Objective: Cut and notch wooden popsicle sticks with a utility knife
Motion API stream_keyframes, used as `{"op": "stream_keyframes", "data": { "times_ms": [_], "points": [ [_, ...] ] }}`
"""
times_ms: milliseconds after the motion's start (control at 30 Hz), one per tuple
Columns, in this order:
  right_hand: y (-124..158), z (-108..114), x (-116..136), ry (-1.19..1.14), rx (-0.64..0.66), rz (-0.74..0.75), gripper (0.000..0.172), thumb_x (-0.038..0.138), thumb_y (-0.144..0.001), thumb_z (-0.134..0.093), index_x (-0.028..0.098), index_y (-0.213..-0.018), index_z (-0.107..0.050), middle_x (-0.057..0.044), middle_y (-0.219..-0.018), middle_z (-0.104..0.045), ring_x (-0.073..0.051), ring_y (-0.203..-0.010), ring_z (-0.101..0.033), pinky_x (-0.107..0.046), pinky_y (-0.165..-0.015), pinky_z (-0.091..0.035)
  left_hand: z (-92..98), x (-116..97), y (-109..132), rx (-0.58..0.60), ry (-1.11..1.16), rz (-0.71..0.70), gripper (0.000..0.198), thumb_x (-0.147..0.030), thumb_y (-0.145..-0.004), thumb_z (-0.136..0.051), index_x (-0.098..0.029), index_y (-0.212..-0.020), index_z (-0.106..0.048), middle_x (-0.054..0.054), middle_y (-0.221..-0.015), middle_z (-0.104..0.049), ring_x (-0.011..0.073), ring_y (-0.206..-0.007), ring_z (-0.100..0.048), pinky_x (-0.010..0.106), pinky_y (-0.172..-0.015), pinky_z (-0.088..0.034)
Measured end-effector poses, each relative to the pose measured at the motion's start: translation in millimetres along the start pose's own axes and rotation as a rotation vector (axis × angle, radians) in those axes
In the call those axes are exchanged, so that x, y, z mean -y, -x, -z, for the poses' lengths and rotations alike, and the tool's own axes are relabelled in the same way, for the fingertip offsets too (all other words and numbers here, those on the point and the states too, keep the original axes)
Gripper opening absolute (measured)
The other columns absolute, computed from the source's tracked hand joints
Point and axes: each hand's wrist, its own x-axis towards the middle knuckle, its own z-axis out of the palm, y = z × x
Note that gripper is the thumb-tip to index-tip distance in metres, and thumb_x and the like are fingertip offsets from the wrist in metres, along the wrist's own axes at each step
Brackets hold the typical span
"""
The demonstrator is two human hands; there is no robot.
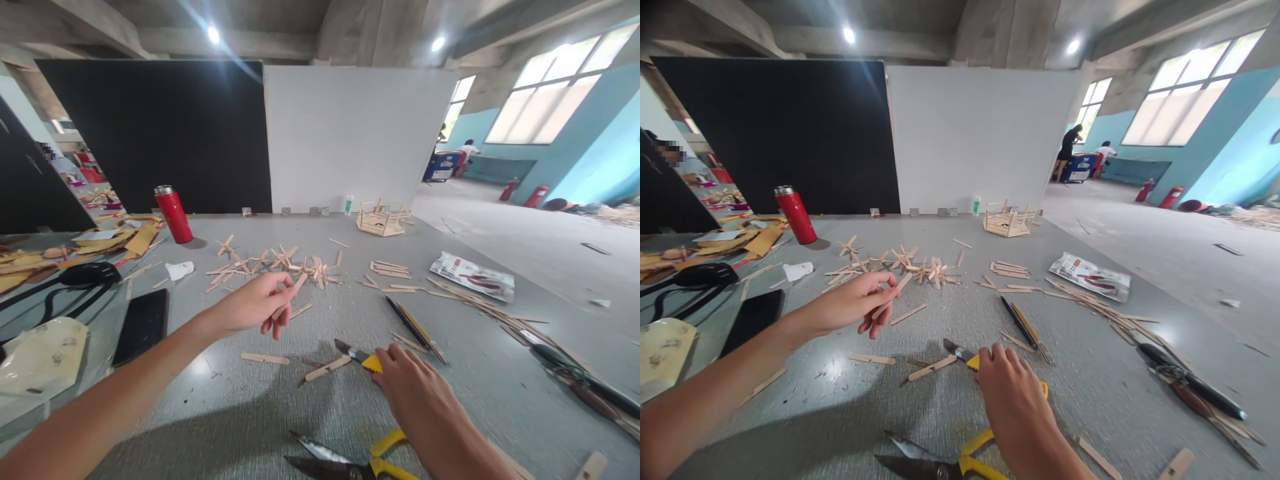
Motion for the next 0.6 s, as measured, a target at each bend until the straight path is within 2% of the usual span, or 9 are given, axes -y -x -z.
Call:
{"op": "stream_keyframes", "data": {
  "times_ms": [67, 200, 300, 367, 400, 467, 600],
  "points": [
    [-0.2, 1.5, -0.6, 0.023, 0.064, -0.057, 0.012, 0.008, -0.088, -0.061, 0.017, -0.083, -0.068, -0.009, -0.082, -0.07, -0.026, -0.075, -0.071, -0.034, -0.062, -0.05, 5.2, -4.8, 2.5, -0.065, 0.012, 0.009, 0.017, -0.035, -0.102, -0.046, -0.022, -0.091, -0.047, -0.002, -0.063, -0.057, 0.01, -0.044, -0.053, 0.022, -0.042, -0.029],
    [-7.3, 20.8, -4.4, 0.087, 0.158, -0.22, 0.016, 0.012, -0.097, -0.053, 0.019, -0.092, -0.066, -0.007, -0.088, -0.068, -0.021, -0.078, -0.071, -0.028, -0.06, -0.047, 14.8, -13.9, 6.8, -0.244, 0.047, -0.041, 0.02, -0.034, -0.103, -0.047, -0.021, -0.089, -0.05, -0.005, -0.063, -0.046, 0.0056, -0.045, -0.037, 0.023, -0.046, -0.025],
    [-19.4, 41.4, -26.2, 0.179, 0.208, -0.402, 0.025, 0.02, -0.105, -0.041, 0.016, -0.101, -0.066, -0.009, -0.094, -0.067, -0.021, -0.08, -0.07, -0.03, -0.058, -0.048, 19.8, -17.0, 5.9, -0.334, 0.093, -0.063, 0.021, -0.034, -0.104, -0.045, -0.02, -0.089, -0.051, -0.006, -0.063, -0.037, 0.0055, -0.046, -0.029, 0.025, -0.046, -0.019],
    [-27.9, 51.8, -47.3, 0.244, 0.259, -0.512, 0.023, 0.028, -0.105, -0.048, 0.014, -0.106, -0.065, -0.008, -0.097, -0.068, -0.021, -0.085, -0.069, -0.034, -0.068, -0.054, 16.5, -15.3, 2.6, -0.338, 0.128, -0.047, 0.022, -0.033, -0.104, -0.044, -0.02, -0.089, -0.051, -0.006, -0.064, -0.033, 0.0059, -0.046, -0.026, 0.026, -0.046, -0.017],
    [-31.6, 55.1, -58.0, 0.272, 0.29, -0.564, 0.023, 0.035, -0.101, -0.058, 0.015, -0.11, -0.065, -0.006, -0.102, -0.068, -0.019, -0.087, -0.068, -0.036, -0.074, -0.057, 11.8, -12.9, 0.4, -0.326, 0.145, -0.034, 0.022, -0.033, -0.104, -0.044, -0.019, -0.089, -0.051, -0.006, -0.065, -0.033, 0.0061, -0.046, -0.026, 0.026, -0.046, -0.016],
    [-37.3, 58.0, -77.1, 0.298, 0.368, -0.646, 0.028, 0.037, -0.097, -0.065, 0.017, -0.116, -0.065, -0.007, -0.11, -0.069, -0.02, -0.093, -0.069, -0.038, -0.078, -0.058, -4.3, -4.8, -3.5, -0.291, 0.176, -0.012, 0.018, -0.032, -0.102, -0.044, -0.019, -0.092, -0.052, -0.006, -0.066, -0.035, 0.0065, -0.047, -0.027, 0.026, -0.045, -0.017],
    [-40.4, 55.6, -100.3, 0.314, 0.442, -0.719, 0.032, 0.036, -0.097, -0.065, 0.017, -0.122, -0.064, -0.009, -0.119, -0.067, -0.022, -0.099, -0.068, -0.041, -0.083, -0.058, -53.7, 23.0, -1.6, -0.149, 0.256, 0.041, 0.009, -0.025, -0.096, -0.045, -0.019, -0.097, -0.051, -0.006, -0.067, -0.039, 0.007, -0.048, -0.029, 0.023, -0.045, -0.02]
  ]
}}
